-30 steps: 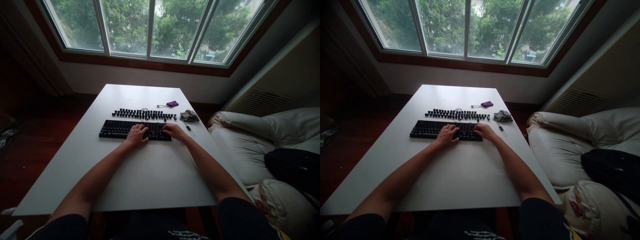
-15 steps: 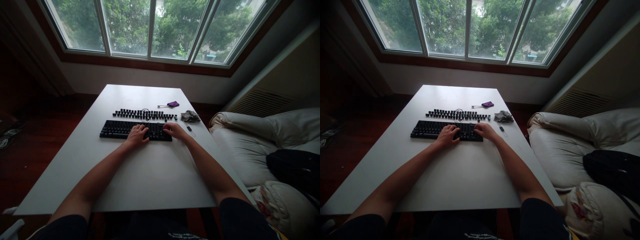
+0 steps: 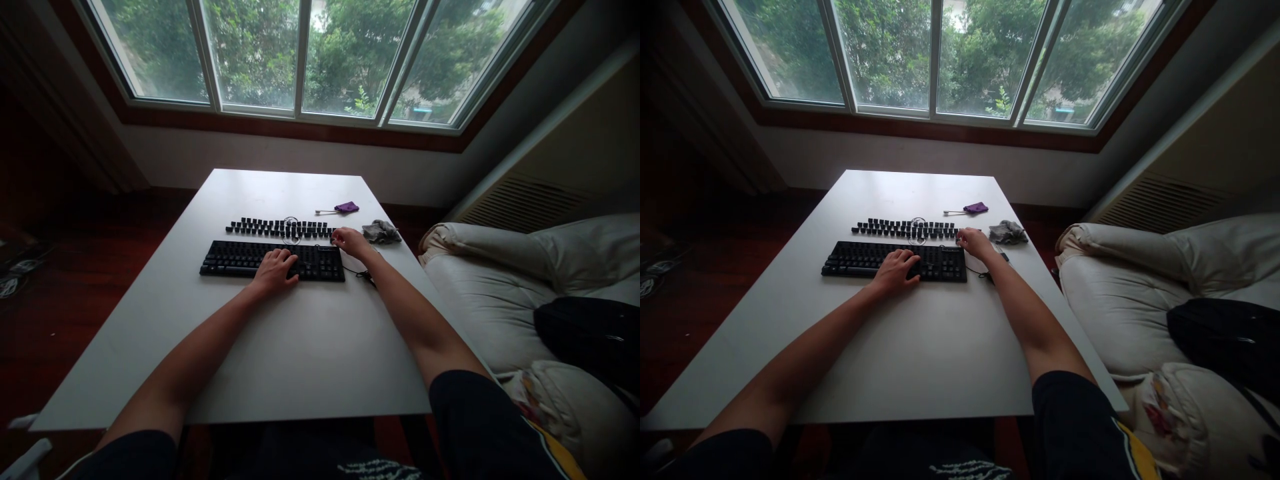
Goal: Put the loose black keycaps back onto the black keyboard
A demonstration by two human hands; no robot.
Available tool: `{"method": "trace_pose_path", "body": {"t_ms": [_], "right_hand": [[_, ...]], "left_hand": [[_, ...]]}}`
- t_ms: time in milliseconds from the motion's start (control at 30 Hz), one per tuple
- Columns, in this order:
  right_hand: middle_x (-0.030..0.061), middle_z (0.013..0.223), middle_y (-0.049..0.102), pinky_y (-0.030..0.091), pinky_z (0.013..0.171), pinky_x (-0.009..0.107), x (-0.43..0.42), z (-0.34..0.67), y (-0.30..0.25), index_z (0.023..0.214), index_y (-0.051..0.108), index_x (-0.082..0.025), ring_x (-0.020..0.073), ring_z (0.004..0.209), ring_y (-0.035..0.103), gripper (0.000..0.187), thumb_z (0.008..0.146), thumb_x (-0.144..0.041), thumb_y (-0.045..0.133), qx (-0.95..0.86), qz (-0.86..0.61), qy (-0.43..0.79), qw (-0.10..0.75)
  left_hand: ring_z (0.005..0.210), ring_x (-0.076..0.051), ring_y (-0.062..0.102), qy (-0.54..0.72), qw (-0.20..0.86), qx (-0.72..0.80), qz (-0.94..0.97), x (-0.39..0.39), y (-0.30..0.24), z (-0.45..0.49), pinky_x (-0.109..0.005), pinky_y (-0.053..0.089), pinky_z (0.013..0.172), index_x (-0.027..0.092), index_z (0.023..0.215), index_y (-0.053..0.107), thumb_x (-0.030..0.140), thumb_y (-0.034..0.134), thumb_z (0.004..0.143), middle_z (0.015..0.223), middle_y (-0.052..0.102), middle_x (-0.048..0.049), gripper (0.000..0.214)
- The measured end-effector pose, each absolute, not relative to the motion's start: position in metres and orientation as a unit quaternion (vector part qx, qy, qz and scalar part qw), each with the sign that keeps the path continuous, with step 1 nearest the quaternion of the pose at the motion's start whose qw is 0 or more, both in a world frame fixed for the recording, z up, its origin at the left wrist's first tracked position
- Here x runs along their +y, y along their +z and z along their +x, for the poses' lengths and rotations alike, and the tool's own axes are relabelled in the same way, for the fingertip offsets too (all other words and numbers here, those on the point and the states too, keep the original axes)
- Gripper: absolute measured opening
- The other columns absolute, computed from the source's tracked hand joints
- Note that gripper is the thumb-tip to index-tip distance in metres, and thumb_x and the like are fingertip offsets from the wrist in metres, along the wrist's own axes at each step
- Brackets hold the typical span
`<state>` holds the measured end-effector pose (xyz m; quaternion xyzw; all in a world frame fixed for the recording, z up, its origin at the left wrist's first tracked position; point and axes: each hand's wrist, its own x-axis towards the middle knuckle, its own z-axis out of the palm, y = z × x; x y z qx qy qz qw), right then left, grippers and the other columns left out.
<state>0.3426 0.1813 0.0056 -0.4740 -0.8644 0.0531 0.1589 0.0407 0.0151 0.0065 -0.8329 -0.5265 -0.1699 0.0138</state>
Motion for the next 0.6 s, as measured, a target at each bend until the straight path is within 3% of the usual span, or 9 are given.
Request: {"method": "trace_pose_path", "body": {"t_ms": [233, 600], "right_hand": [[0.003, 0.092, 0.072, 0.043, 0.069, 0.026, 0.2, 0.335, 0.018, 0.1, 0.072, -0.022, 0.0178, 0.081, 0.063, 0.02, 0.08, -0.026, 0.074, -0.874, -0.475, 0.076, 0.063], [0.0048, 0.097, 0.074, 0.043, 0.072, 0.028, 0.199, 0.337, 0.014, 0.094, 0.073, -0.022, 0.0206, 0.087, 0.065, 0.012, 0.083, -0.026, 0.07, -0.879, -0.473, 0.023, 0.046]], "left_hand": [[0.12, -0.032, 0.048, -0.167, 0.011, -0.528, -0.833, 0.016, 0.005, 0.041, -0.048, 0.038, 0.105, 0.027, 0.134, 0.057, 0.045, 0.064, 0.086, 0.131, 0.056, -0.0108, 0.052], [0.119, -0.032, 0.049, -0.181, 0.012, -0.522, -0.834, 0.018, 0.003, 0.04, -0.048, 0.039, 0.105, 0.026, 0.133, 0.057, 0.045, 0.065, 0.086, 0.129, 0.056, -0.0112, 0.052]]}}
